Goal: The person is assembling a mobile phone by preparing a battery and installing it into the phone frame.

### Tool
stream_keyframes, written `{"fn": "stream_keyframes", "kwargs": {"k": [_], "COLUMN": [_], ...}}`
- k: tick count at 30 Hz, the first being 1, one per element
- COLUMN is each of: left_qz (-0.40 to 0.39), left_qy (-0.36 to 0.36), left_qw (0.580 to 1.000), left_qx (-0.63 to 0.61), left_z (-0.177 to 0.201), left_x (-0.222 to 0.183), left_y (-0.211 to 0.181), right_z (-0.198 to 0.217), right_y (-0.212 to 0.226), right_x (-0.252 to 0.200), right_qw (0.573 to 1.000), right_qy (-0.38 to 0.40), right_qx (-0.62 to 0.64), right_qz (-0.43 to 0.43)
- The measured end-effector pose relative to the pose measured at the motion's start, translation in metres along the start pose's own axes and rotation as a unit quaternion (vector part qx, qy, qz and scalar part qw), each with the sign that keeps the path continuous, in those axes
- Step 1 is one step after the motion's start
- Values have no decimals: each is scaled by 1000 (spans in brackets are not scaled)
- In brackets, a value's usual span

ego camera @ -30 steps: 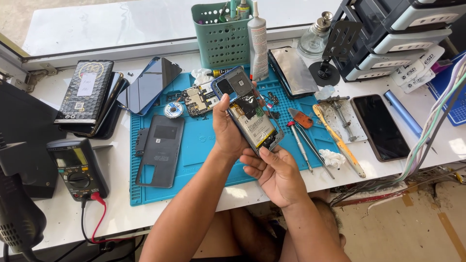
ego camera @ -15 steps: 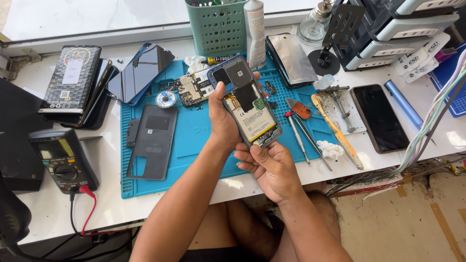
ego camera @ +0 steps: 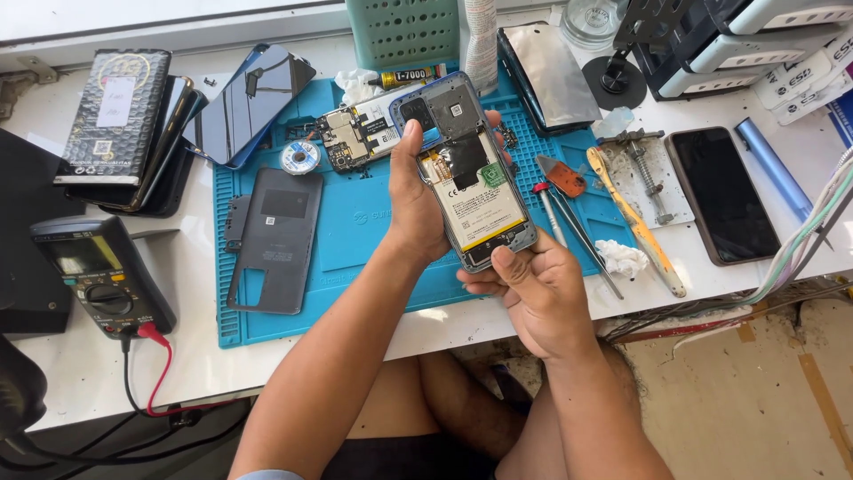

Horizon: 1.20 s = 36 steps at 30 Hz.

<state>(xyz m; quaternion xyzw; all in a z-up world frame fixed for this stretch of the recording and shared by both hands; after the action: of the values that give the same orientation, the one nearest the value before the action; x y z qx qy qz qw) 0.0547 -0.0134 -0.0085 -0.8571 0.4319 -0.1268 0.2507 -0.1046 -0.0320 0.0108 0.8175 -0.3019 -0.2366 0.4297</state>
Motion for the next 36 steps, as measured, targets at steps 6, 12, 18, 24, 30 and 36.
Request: {"fn": "stream_keyframes", "kwargs": {"k": [6,12,18,24,30,36], "left_qz": [22,63,101,116,105,73], "left_qy": [1,-19,-11,-44,-86,-66], "left_qw": [1000,997,995,992,986,969], "left_qx": [-14,-30,-8,24,96,227], "left_z": [-3,-4,-12,-27,-60,-33], "left_x": [-2,-3,-7,-20,-33,-22], "left_y": [-4,-6,-7,-13,-20,-8], "right_z": [-2,13,6,3,74,61], "right_y": [-7,-3,18,17,-26,-17], "right_x": [-2,1,-5,-9,20,9], "right_qw": [1000,996,992,993,972,946], "right_qy": [-1,71,121,104,54,16], "right_qx": [12,49,33,16,-129,-233], "right_qz": [12,-17,24,60,190,224]}}
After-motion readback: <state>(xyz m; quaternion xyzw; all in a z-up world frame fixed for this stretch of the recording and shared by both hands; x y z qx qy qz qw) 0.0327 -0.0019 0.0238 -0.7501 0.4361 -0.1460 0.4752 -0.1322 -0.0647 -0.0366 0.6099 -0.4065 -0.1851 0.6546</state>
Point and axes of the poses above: each hand's wrist, its own x-axis towards the middle knuckle, its own z-axis out of the back of the hand, y = z × x, the point moved 1 cm from there along x, towards the middle knuckle, and after that the axes turned 9 degrees about -y, right-handed, at the moved point
